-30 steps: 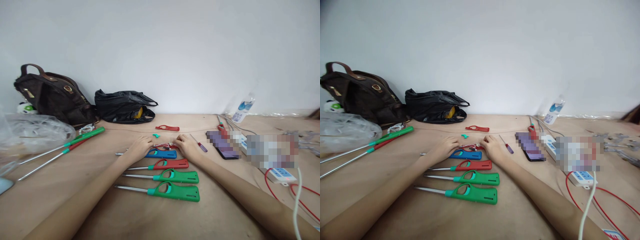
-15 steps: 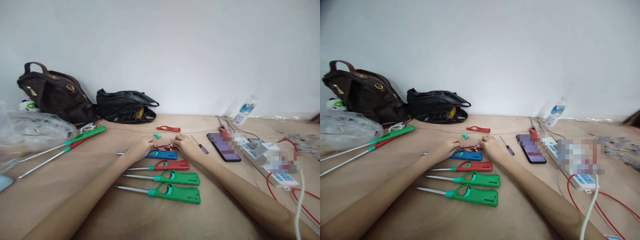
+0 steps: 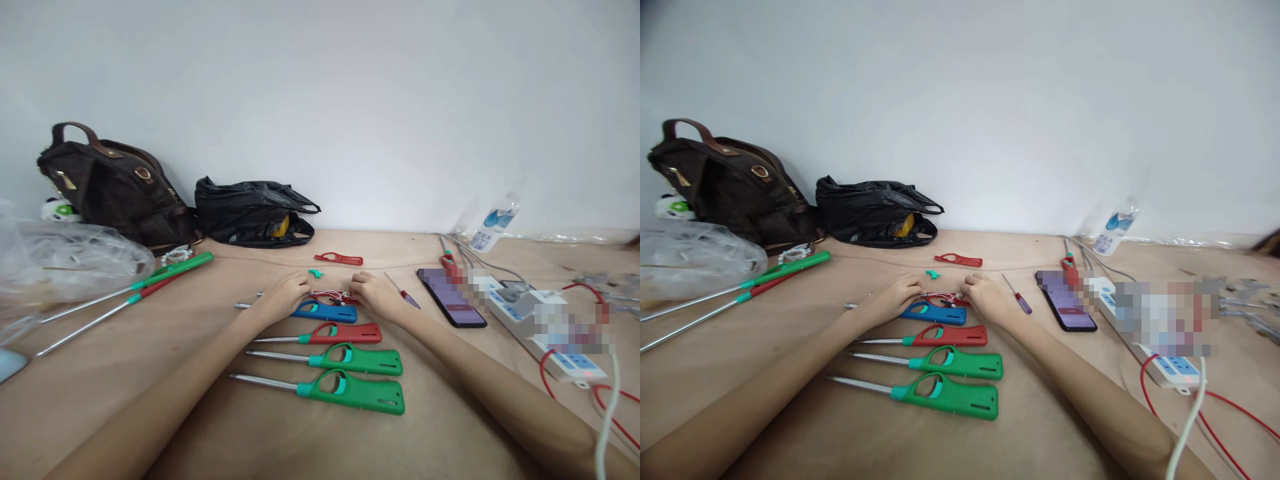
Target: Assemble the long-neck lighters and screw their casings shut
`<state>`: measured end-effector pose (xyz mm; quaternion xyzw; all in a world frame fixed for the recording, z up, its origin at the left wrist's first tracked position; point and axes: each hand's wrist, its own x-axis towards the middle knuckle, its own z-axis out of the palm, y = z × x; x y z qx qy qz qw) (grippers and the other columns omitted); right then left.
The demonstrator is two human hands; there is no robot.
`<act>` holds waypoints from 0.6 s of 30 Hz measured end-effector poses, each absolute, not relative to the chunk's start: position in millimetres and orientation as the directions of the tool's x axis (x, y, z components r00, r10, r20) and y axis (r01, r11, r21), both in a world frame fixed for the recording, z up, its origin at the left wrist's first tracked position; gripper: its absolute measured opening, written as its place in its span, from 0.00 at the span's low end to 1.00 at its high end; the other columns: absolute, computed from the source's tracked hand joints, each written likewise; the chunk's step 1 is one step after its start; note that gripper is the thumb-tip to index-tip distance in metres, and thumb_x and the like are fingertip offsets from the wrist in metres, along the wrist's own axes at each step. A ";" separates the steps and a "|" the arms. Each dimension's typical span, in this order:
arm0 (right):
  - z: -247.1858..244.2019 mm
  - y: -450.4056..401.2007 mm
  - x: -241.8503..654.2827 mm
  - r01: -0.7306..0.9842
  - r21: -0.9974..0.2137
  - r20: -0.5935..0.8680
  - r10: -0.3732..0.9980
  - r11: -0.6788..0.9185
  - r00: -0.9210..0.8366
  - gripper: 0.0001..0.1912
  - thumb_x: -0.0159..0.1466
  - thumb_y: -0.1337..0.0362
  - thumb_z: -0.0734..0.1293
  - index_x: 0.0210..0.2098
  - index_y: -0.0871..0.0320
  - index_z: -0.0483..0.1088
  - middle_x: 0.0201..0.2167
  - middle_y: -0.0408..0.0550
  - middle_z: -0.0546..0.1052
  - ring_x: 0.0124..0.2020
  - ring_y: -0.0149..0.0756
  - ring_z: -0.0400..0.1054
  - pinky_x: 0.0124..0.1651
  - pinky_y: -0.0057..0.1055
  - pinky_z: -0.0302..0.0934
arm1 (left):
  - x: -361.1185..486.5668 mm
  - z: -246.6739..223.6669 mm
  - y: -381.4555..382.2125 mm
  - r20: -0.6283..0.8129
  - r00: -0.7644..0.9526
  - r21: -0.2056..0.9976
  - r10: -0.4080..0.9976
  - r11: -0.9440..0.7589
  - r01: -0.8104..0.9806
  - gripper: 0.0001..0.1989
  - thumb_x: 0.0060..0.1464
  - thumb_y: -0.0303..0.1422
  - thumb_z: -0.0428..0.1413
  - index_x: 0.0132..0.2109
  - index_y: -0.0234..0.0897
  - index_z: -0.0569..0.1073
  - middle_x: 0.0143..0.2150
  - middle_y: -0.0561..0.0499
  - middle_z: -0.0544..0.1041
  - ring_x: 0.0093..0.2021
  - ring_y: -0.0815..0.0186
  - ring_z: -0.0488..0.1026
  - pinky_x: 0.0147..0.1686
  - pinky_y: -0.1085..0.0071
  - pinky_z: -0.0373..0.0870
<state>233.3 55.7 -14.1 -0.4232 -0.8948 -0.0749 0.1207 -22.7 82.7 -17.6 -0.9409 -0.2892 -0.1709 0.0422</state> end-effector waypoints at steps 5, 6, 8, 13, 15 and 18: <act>-18.6 55.6 235.0 0.746 -0.035 0.328 0.712 0.666 -0.621 0.13 0.65 0.73 0.61 0.46 0.57 0.71 0.40 0.49 0.74 0.41 0.36 0.66 0.44 0.30 0.58 | -22.4 -18.1 83.4 0.338 0.774 0.030 0.535 -0.829 0.559 0.08 0.58 0.25 0.51 0.34 0.34 0.74 0.37 0.46 0.73 0.40 0.63 0.69 0.42 0.68 0.67; -19.6 55.7 235.5 0.738 -0.041 0.329 0.707 0.673 -0.626 0.12 0.64 0.72 0.61 0.45 0.57 0.71 0.40 0.49 0.74 0.42 0.36 0.66 0.44 0.30 0.58 | -22.3 -18.6 83.7 0.340 0.772 0.029 0.537 -0.826 0.562 0.08 0.58 0.25 0.51 0.34 0.33 0.74 0.37 0.46 0.73 0.40 0.63 0.69 0.42 0.68 0.67; -21.5 56.1 236.2 0.730 -0.073 0.337 0.705 0.680 -0.624 0.12 0.64 0.72 0.62 0.45 0.57 0.72 0.39 0.49 0.73 0.42 0.36 0.66 0.44 0.30 0.58 | -22.1 -19.3 84.1 0.351 0.768 0.025 0.535 -0.826 0.564 0.09 0.59 0.26 0.50 0.34 0.33 0.74 0.37 0.46 0.73 0.41 0.62 0.69 0.42 0.67 0.67; -25.0 58.8 237.8 0.717 -0.193 0.345 0.730 0.670 -0.590 0.13 0.65 0.72 0.61 0.45 0.57 0.73 0.38 0.49 0.71 0.42 0.35 0.65 0.44 0.29 0.58 | -21.2 -20.0 84.1 0.362 0.768 0.034 0.528 -0.831 0.555 0.10 0.59 0.24 0.49 0.34 0.34 0.74 0.37 0.47 0.72 0.41 0.63 0.69 0.43 0.67 0.67; -26.5 60.7 238.6 0.711 -0.219 0.334 0.736 0.668 -0.588 0.14 0.64 0.73 0.60 0.46 0.57 0.73 0.37 0.49 0.70 0.42 0.35 0.65 0.44 0.30 0.58 | -21.1 -20.5 84.5 0.363 0.764 0.031 0.533 -0.827 0.562 0.09 0.58 0.24 0.50 0.33 0.34 0.74 0.36 0.48 0.72 0.40 0.63 0.69 0.43 0.67 0.67; -28.7 63.0 239.2 0.706 -0.228 0.322 0.736 0.671 -0.595 0.15 0.64 0.73 0.61 0.47 0.57 0.73 0.36 0.49 0.70 0.41 0.36 0.64 0.44 0.31 0.58 | -21.4 -21.7 85.5 0.363 0.765 0.024 0.532 -0.826 0.563 0.08 0.57 0.23 0.51 0.33 0.34 0.74 0.36 0.47 0.72 0.41 0.62 0.69 0.43 0.67 0.67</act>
